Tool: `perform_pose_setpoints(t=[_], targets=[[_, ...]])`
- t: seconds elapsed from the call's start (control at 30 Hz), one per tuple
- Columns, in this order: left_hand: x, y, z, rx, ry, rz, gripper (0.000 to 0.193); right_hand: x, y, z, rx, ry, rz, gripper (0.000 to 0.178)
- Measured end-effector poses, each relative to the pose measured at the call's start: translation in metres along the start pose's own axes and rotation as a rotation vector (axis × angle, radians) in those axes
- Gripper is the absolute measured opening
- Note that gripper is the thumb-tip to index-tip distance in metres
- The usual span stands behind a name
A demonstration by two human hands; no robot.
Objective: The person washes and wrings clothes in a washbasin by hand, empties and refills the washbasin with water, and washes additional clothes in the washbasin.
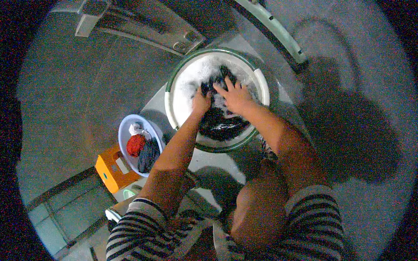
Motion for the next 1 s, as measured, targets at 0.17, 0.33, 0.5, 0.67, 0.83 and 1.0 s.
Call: perform_pose_setpoints(t=[0.17,0.33,0.5,0.67,0.83,1.0], targets=[[-0.041,0.057,-0.011,0.432,-0.326,-1.335,0.056,-0.030,0.080,0.062,-0.184,0.106,0.318,0.028],[0.060,0.030,-0.019,-0.131,-0.266,-1.208,0.044,0.116,-0.137,-0.038,0.368,0.428,0.657,0.017],[0.042,0.058,-0.043,0.110,-0.233,-1.500,0.037,0.111,-0.137,-0.058,0.449,0.557,0.554,0.019],[0.028,0.035,-0.069,0.461,-0.218,-0.943,0.034,0.081,-0.020,0.022,-0.127,0.358,0.413,0.030],[0.068,-0.017,-0.027,0.114,-0.045,-0.465,0.057,0.058,-0.002,0.020,-0.185,0.360,0.293,0.042],[0.053,-0.038,-0.005,0.098,-0.120,0.303,0.054,0.009,-0.048,-0.005,0.065,0.173,0.076,0.065]])
Point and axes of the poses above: each hand's wrist, its own z-axis towards the middle knuckle, its own x-axis out of the back of the hand, y = z × x, the point moved 9 cm from there along z, towards the middle knuckle, and after that the axes turned 7 degrees about -x, right-handed, at the moved point
